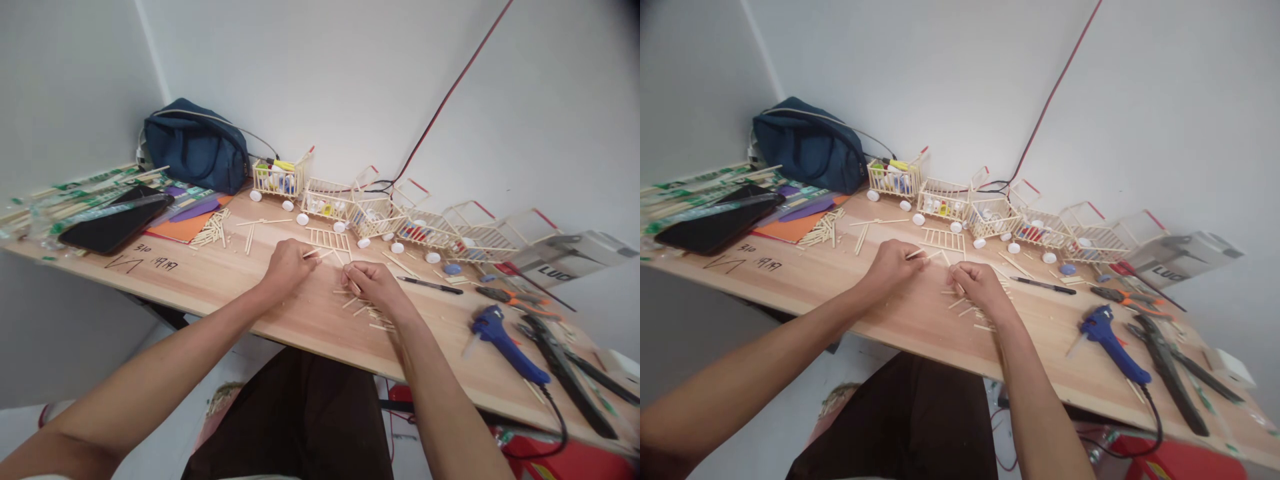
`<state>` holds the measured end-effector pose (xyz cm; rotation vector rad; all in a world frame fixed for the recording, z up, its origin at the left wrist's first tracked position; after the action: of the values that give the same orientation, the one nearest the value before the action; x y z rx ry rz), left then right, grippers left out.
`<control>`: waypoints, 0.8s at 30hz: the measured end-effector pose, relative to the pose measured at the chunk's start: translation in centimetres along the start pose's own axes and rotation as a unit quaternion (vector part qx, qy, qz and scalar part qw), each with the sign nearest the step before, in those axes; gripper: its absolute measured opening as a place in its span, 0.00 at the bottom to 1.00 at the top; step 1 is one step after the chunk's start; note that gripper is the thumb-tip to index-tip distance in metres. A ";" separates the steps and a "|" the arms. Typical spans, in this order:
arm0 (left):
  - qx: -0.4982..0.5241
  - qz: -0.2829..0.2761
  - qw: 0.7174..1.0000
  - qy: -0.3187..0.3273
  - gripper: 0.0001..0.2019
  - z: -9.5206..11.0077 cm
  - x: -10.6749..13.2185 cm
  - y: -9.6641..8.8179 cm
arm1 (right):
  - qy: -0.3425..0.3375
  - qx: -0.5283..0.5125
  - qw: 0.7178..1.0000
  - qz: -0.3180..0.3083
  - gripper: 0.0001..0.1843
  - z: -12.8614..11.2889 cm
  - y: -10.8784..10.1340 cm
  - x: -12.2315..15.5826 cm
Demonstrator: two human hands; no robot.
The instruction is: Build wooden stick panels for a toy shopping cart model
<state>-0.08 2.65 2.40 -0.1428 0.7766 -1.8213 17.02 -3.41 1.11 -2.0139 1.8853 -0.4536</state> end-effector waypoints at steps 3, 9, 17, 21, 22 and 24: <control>0.005 0.000 1.000 -0.006 0.18 0.0 0.0 0.0 | 0.001 -0.003 1.000 -0.001 0.20 -0.1 0.1 0.0; 0.003 0.000 1.000 0.002 0.17 0.1 0.0 0.0 | -0.004 0.007 1.000 0.002 0.20 0.0 0.0 -0.1; 0.008 0.004 1.000 0.000 0.18 -0.1 0.0 0.0 | -0.006 0.000 1.000 0.001 0.19 0.1 0.0 -0.1; 0.007 0.003 1.000 -0.003 0.18 -0.1 0.0 0.0 | -0.003 0.002 1.000 0.005 0.19 0.2 0.0 -0.2; 0.006 0.002 1.000 -0.001 0.18 0.0 0.0 0.0 | -0.003 0.001 1.000 0.005 0.19 0.3 0.0 -0.2; 0.006 0.002 1.000 0.002 0.18 0.0 0.0 0.0 | -0.005 0.000 1.000 0.003 0.19 0.3 0.0 -0.2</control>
<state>-0.05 2.67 2.40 -0.1304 0.7686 -1.8215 17.12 -3.24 0.86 -2.0074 1.8849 -0.4402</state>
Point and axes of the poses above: each hand's wrist, its own x-axis away from the middle knuckle, its own y-axis out of the palm, z = x × y, the point moved 5 cm from there along -x, towards the middle knuckle, and after that the axes turned 2 degrees about x, right-handed, at the moved point
